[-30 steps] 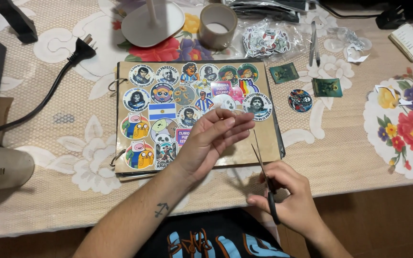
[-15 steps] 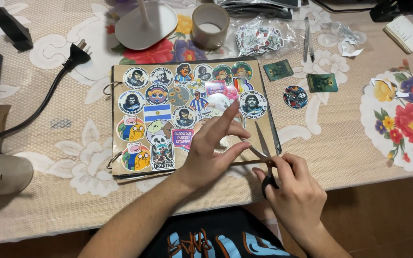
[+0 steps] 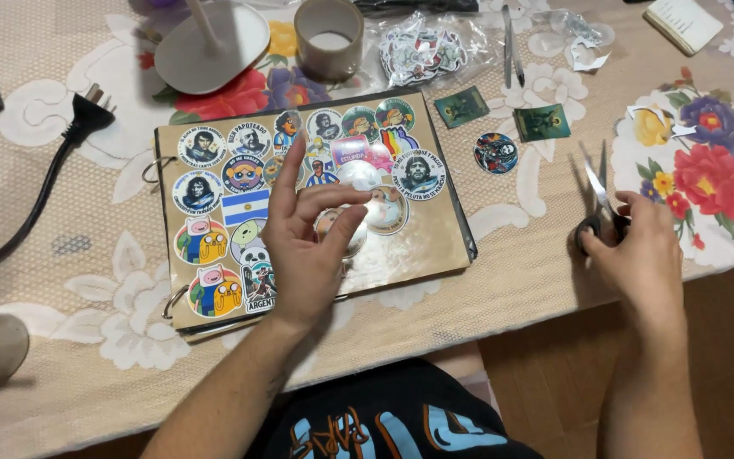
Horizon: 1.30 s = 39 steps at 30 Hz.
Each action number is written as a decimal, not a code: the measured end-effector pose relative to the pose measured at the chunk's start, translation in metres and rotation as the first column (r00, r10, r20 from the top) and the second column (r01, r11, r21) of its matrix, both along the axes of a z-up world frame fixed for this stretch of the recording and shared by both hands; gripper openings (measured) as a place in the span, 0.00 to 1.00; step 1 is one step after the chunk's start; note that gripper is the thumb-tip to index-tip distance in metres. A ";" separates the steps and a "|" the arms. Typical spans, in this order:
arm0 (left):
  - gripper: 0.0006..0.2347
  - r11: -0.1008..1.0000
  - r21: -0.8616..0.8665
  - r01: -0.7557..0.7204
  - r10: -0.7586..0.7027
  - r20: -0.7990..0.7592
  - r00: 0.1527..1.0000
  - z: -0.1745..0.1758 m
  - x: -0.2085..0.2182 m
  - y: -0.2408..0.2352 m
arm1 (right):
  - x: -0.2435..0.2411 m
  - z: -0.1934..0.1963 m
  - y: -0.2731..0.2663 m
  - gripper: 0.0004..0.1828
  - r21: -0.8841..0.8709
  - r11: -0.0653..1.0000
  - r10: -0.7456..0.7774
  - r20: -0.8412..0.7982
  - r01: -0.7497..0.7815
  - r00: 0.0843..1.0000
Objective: Decorating a scrapbook by cutting out stickers, peeling their adhesive backings, and carefully placing them onto the pages.
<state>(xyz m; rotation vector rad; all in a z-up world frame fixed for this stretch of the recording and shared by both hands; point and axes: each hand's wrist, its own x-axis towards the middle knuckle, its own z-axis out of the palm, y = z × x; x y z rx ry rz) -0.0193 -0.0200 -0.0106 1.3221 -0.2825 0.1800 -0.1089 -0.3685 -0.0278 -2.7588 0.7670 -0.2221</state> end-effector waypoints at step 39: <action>0.22 0.920 0.201 -0.337 0.009 0.848 0.530 -0.041 0.003 -0.010 | 0.042 0.029 0.155 0.12 -0.566 0.486 0.783 0.621 -0.666 0.044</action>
